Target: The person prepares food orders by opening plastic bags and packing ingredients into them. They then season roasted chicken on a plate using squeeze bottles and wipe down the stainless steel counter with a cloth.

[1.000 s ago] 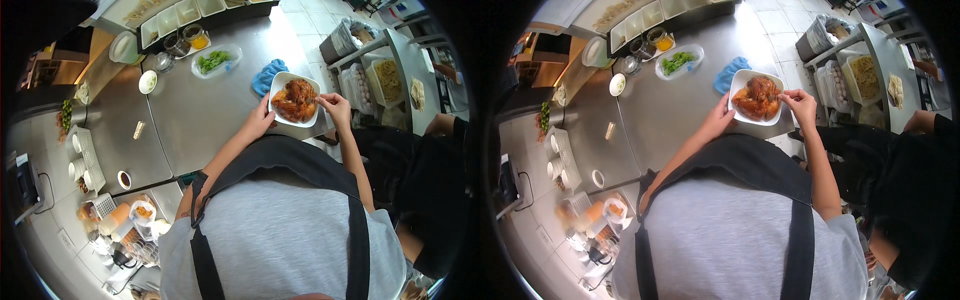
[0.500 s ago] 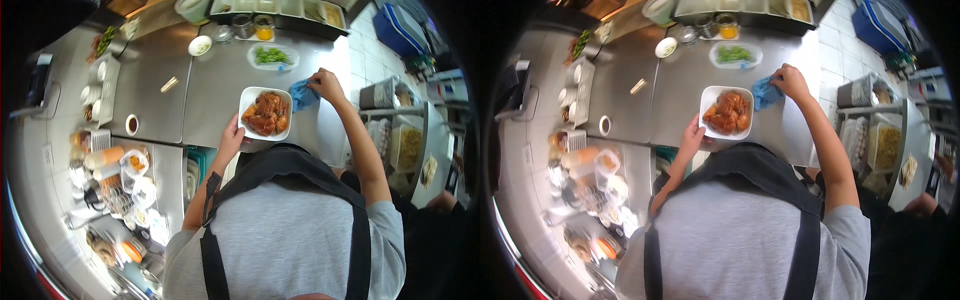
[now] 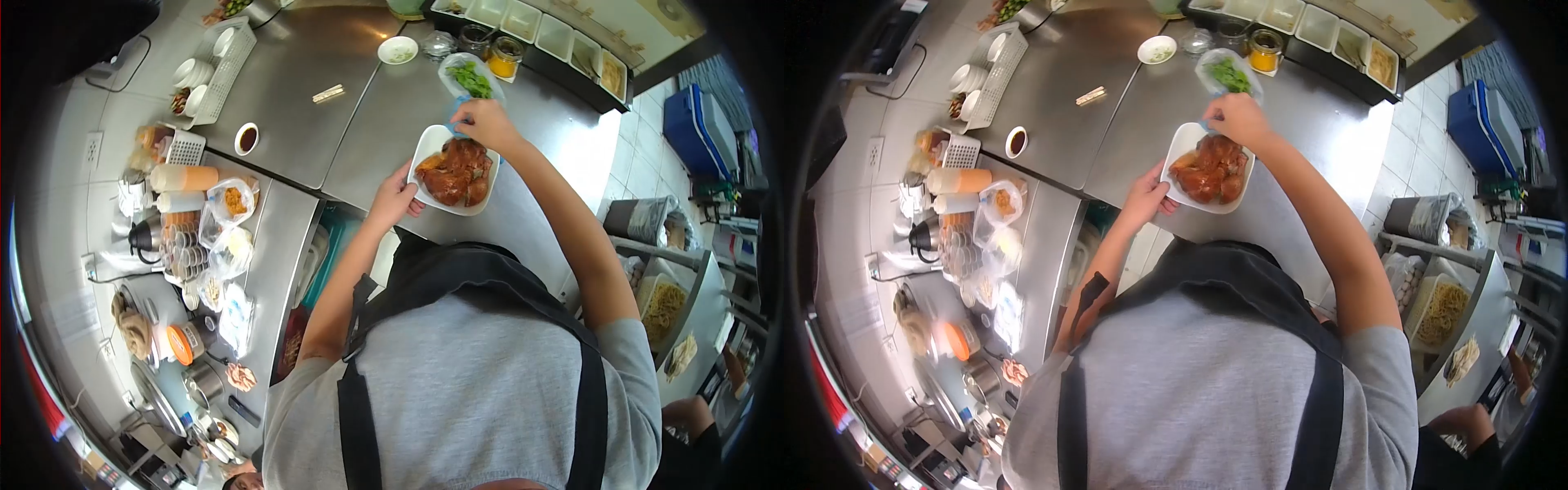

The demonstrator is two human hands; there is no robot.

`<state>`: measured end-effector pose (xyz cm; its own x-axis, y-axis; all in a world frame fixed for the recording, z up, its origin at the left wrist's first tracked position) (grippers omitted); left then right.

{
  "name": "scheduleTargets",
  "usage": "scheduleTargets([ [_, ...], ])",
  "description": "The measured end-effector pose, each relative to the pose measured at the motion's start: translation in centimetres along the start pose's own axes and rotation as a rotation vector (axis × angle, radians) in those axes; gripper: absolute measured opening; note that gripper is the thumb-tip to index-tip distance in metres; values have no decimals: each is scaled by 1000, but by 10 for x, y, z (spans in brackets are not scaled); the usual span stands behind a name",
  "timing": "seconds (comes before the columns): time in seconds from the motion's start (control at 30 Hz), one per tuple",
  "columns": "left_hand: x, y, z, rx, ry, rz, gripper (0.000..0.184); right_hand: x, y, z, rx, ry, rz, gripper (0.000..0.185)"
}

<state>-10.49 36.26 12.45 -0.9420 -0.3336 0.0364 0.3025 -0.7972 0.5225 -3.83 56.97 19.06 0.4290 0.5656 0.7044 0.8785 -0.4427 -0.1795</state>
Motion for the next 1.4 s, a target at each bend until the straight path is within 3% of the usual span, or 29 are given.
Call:
scheduleTargets([
  [0.1, 5, 2, -10, -2, 2, 49, 59, 14, 17, 19, -33, 11, -58, 18],
  [0.17, 9, 12, -14, 1, 56, 75, 58, 16, 50, 43, -370, -273, -205, 19],
  [0.27, 16, 22, -24, 18, 162, 96, 54, -18, 98, 37, -451, -567, -321, 26],
  [0.4, 38, 22, -29, 28, 267, 152, 51, -40, 125, -3, -481, -470, -570, 30],
  [0.47, 51, 19, -30, 2, 310, 191, 50, -11, 106, 21, -477, -441, -372, 39],
  [0.53, 63, 13, -27, 17, 321, 180, 46, 39, 84, 71, -546, -140, 140, 50],
  [0.6, 77, 11, -21, 46, 343, 166, 42, 67, 59, 81, -528, -50, 505, 59],
  [0.67, 94, 5, -22, 41, 230, 188, 53, 47, 33, 119, -551, -77, 483, 58],
  [0.73, 113, 9, -7, 48, 46, 283, 60, 26, 11, 173, -296, 37, 360, 54],
  [0.8, 140, 21, 6, -112, -133, 447, 62, 11, 16, 163, -599, -434, 273, 49],
  [0.97, 193, 61, -12, -214, -173, 636, 55, 26, 29, 107, -531, -856, 324, 47],
  [1.0, 204, 70, -16, -195, -160, 631, 53, 28, 29, 101, -543, -999, 307, 47],
  [1.13, 224, 72, -22, -213, -113, 567, 48, 46, 27, 63, -542, -1086, 335, 48],
  [1.23, 199, 54, 3, -274, 7, 364, 48, 42, 7, 6, -513, -1167, 286, 49],
  [1.3, 165, 40, 16, -229, 314, 118, 51, 32, -7, -25, -465, -1221, 221, 51],
  [1.4, 126, 26, 24, 64, 765, -159, 53, -1, -30, -69, -435, -1332, 111, 55],
])
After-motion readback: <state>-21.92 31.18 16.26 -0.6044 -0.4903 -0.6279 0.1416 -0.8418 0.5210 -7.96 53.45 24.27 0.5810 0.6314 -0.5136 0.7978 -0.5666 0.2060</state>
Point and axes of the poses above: each hand's wrist, its own y-axis away from the middle knuckle, its own x-axis out of the back of the hand, z = x × y, the point moved 10 cm from there along -y, towards the middle knuckle, and after that the axes turned 4 degrees about x, right-handed, at the moved point
